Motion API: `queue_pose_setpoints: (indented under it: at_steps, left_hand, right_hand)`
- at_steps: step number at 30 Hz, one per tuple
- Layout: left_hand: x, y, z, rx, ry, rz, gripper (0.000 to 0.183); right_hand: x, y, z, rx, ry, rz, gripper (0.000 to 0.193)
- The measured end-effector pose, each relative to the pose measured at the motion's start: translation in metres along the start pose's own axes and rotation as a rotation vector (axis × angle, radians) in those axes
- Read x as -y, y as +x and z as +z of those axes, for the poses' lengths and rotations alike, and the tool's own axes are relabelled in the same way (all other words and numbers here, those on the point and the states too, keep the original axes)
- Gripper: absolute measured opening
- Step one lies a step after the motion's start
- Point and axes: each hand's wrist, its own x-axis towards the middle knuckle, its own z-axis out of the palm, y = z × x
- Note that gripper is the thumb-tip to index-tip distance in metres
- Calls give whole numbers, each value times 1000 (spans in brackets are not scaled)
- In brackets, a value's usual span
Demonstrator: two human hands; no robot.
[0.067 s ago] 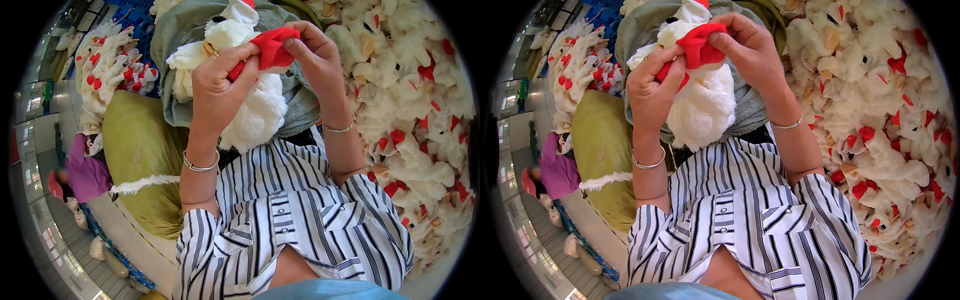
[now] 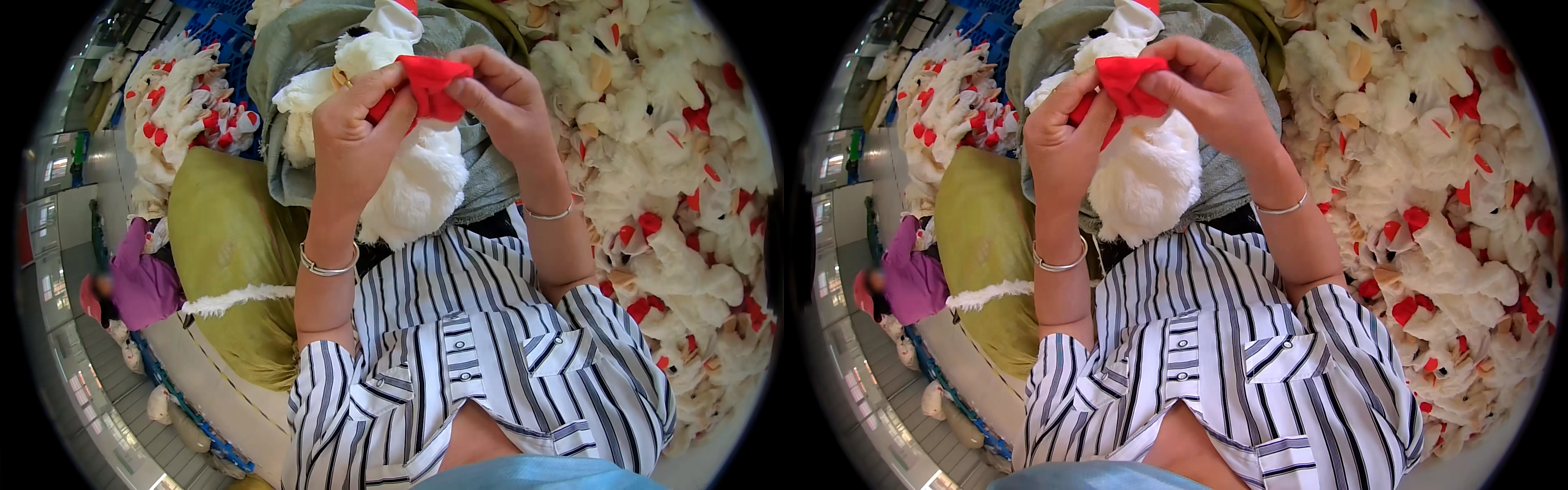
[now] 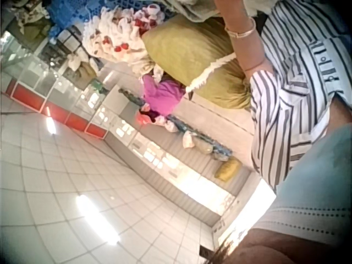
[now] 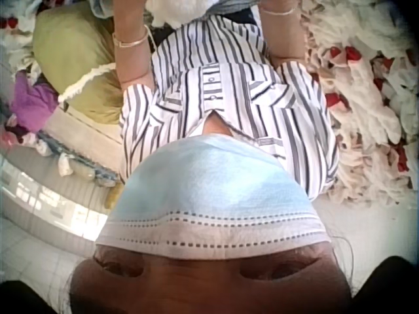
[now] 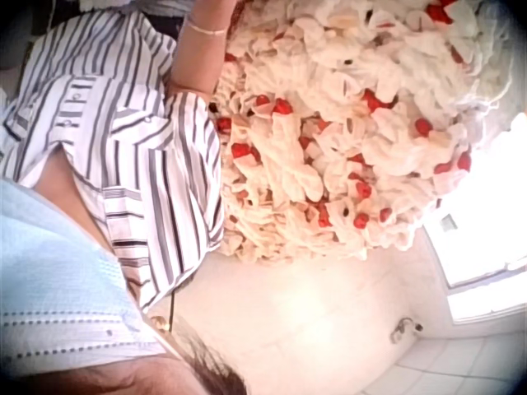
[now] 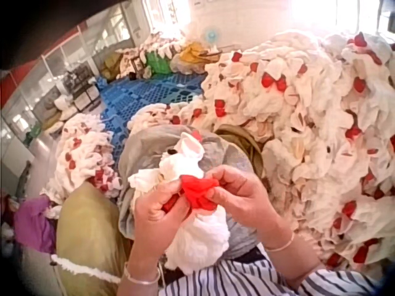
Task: The person sits on the floor and assembles white stuffed duck toys by hand. They repeatedly pick up a toy, insert red fabric feet into the bottom, and adjust the toy's shape before placing it into a large green sack. The process is repeated for multiple toys.
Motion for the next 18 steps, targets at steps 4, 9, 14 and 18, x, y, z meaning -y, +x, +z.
queue_pose_setpoints:
  at_steps: [4,9,14,18]
  left_hand:
    - [-5,1,-1,31,-60,-70,23]
    - [-13,4,-6,137,-125,-247,21]
    - [-15,3,-22,159,130,-247,14]
    - [-23,4,-42,80,101,-174,9]
  right_hand:
    - [-1,-1,7,-2,25,-29,17]
    - [6,2,5,110,-11,-61,16]
    - [8,2,2,-12,-99,-74,14]
    - [15,2,-1,-114,-195,-121,16]
